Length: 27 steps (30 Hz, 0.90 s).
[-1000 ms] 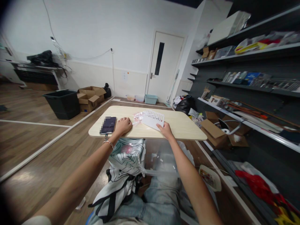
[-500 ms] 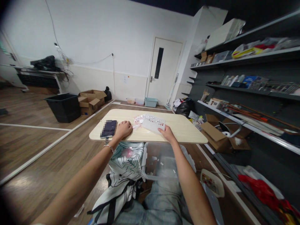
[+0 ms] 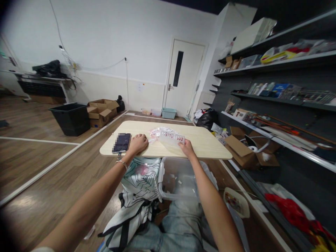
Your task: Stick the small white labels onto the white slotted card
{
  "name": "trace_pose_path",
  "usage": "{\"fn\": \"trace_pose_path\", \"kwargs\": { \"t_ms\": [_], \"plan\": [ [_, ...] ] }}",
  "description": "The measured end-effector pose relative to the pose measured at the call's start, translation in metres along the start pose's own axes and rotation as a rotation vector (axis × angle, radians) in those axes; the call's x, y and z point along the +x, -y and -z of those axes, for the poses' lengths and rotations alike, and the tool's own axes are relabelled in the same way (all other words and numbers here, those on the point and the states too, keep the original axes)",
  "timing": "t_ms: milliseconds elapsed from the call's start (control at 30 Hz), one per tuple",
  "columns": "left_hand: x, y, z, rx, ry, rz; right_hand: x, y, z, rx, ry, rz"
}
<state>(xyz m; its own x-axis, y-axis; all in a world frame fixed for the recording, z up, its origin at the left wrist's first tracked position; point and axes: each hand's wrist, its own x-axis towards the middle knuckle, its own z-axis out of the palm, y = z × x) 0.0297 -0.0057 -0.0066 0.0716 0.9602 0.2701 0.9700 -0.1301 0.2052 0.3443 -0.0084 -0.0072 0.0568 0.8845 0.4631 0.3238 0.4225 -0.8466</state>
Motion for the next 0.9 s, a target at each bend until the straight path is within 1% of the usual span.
{"fn": "trace_pose_path", "kwargs": {
  "t_ms": [133,400,533,600,700,833,900],
  "plan": [
    [0.0,0.0,-0.001,-0.01,-0.009,0.0,-0.003,0.001,-0.001,-0.045,0.019,0.031],
    [-0.001,0.0,0.0,-0.003,-0.01,-0.01,-0.003,0.003,-0.001,-0.066,0.041,0.037],
    [-0.001,0.0,0.001,-0.019,-0.014,-0.009,0.003,0.011,0.004,-0.106,0.088,0.063],
    [-0.001,-0.001,0.001,-0.022,-0.013,-0.008,0.003,0.017,0.008,-0.153,0.082,0.07],
    [-0.001,-0.001,0.001,-0.018,-0.009,-0.004,-0.012,0.029,0.011,-0.201,-0.005,0.101],
    [-0.001,-0.002,0.002,-0.01,-0.001,0.0,-0.058,0.045,0.005,-0.25,-0.239,0.17],
    [-0.001,-0.002,0.002,-0.01,-0.002,-0.001,-0.08,0.049,-0.003,-0.288,-0.314,0.207]
  ]
}}
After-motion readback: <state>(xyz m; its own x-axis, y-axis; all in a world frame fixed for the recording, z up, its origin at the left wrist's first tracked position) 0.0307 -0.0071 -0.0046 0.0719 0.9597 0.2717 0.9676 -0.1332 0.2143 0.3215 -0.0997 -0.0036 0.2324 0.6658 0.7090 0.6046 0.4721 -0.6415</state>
